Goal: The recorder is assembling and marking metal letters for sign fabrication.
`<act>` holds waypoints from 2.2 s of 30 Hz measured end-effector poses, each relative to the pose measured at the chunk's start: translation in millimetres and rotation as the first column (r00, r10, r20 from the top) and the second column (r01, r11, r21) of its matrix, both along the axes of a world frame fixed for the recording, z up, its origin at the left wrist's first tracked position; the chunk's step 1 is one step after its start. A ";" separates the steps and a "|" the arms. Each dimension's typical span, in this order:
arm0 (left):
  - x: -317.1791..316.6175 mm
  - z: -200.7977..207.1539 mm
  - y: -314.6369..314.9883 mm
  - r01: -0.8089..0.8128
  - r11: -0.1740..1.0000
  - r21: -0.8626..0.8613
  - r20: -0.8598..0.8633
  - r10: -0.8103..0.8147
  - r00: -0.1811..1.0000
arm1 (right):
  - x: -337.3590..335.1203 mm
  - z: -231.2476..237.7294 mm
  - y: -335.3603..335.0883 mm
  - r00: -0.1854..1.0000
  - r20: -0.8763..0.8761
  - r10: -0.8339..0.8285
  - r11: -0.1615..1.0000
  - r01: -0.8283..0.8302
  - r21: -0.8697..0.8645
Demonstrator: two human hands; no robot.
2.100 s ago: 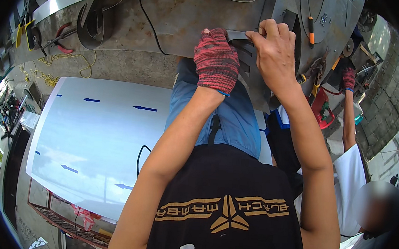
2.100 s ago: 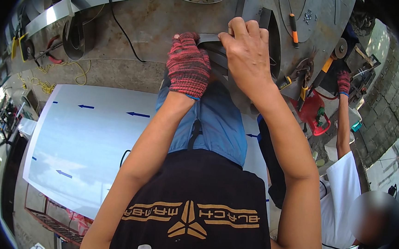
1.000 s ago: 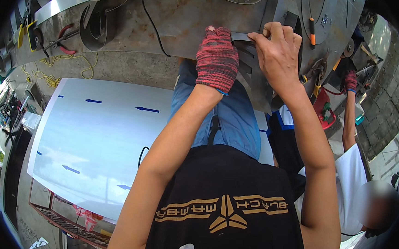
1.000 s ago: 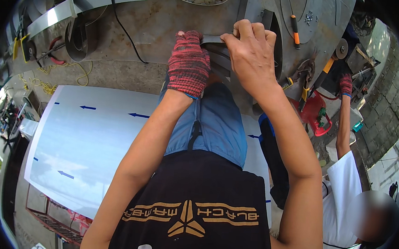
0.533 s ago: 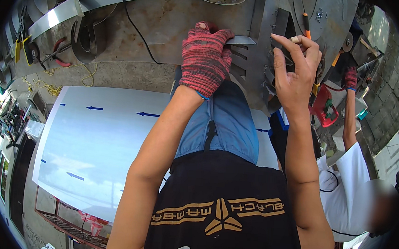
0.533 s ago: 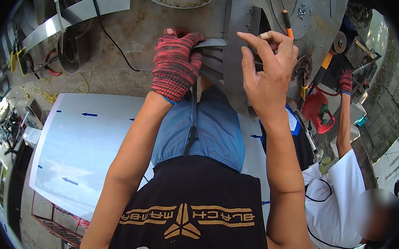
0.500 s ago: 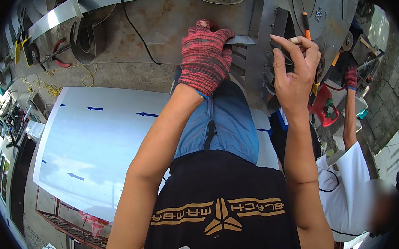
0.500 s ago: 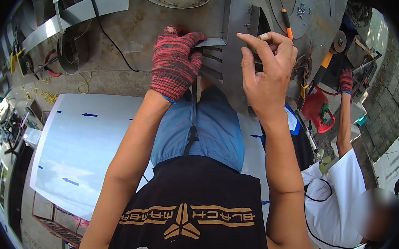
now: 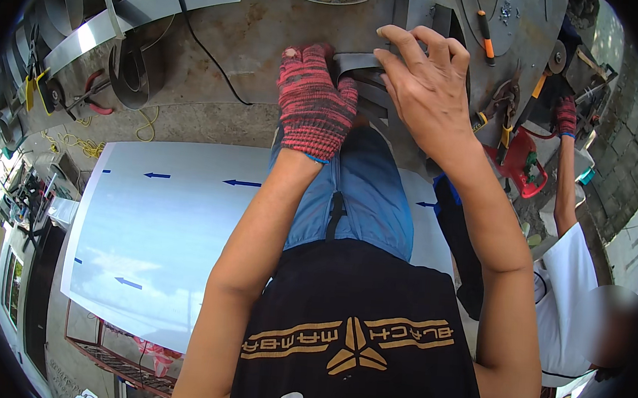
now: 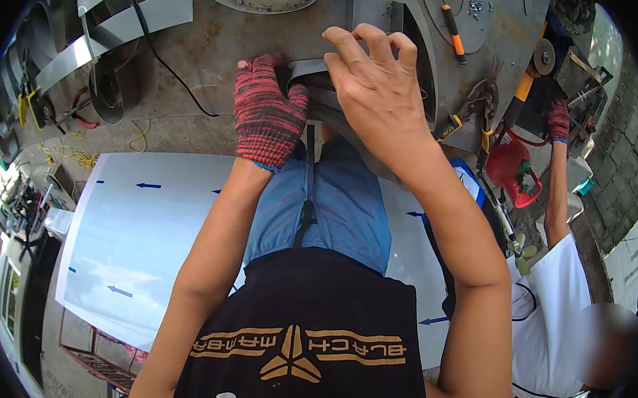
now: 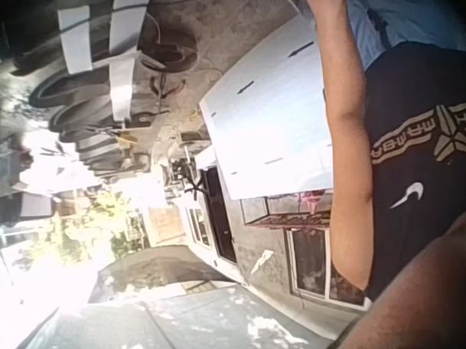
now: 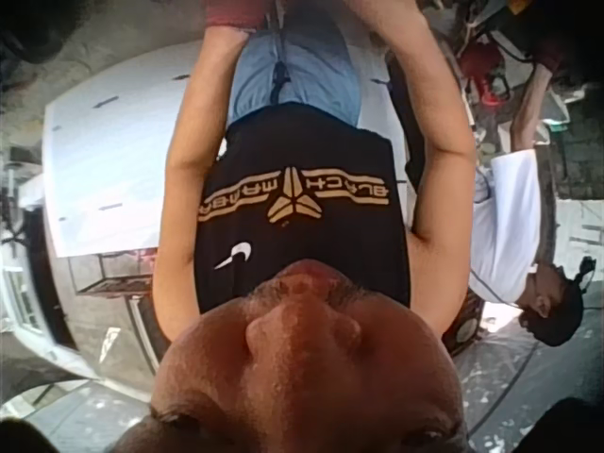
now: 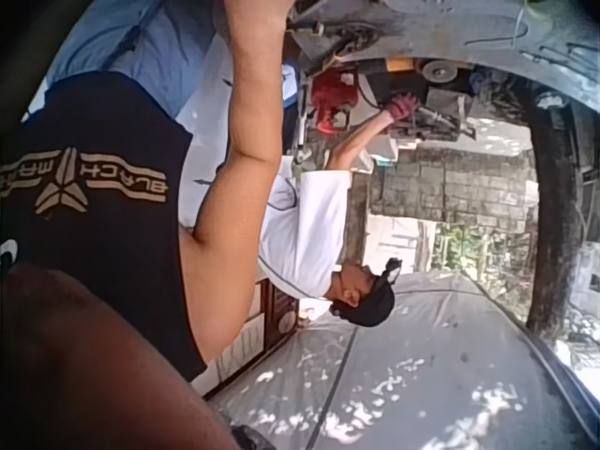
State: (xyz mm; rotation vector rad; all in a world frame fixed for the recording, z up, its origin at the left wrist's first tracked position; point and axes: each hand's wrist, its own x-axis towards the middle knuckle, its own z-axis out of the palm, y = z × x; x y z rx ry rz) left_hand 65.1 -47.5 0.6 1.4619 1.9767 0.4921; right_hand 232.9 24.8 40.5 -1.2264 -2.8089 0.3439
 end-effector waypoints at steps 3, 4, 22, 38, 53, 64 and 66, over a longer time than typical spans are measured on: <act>7.5 1.6 -8.7 -0.066 0.998 -0.024 -0.068 0.065 0.996 | -4.7 -8.9 6.7 0.996 0.028 0.082 0.996 -0.083 0.027; 9.3 2.4 -10.0 -0.073 0.996 -0.042 -0.112 0.068 0.991 | -6.2 -9.4 8.7 0.991 0.040 0.127 0.992 -0.128 0.016; 0.8 -14.6 -0.8 0.042 0.995 -0.094 -0.108 -0.052 0.993 | -7.1 -16.3 17.5 0.974 -0.032 0.226 0.971 -0.228 -0.068; 2.8 -6.8 -7.9 -0.029 0.994 -0.105 -0.005 0.029 1.000 | -4.2 -13.2 10.8 0.985 0.055 0.165 0.986 -0.166 0.017; 3.3 -6.9 5.9 -0.143 0.987 -0.070 -0.065 0.139 0.988 | -22.5 -32.9 1.6 0.998 -0.039 -0.038 0.995 0.042 0.095; 7.7 -3.7 2.2 -0.229 0.973 -0.017 0.005 0.229 0.973 | -26.0 -32.3 3.0 0.997 -0.050 -0.067 0.996 0.070 0.063; 8.0 -4.1 1.5 -0.231 0.973 -0.014 -0.002 0.231 0.973 | -26.1 -31.4 2.7 0.997 -0.030 -0.072 0.997 0.073 0.038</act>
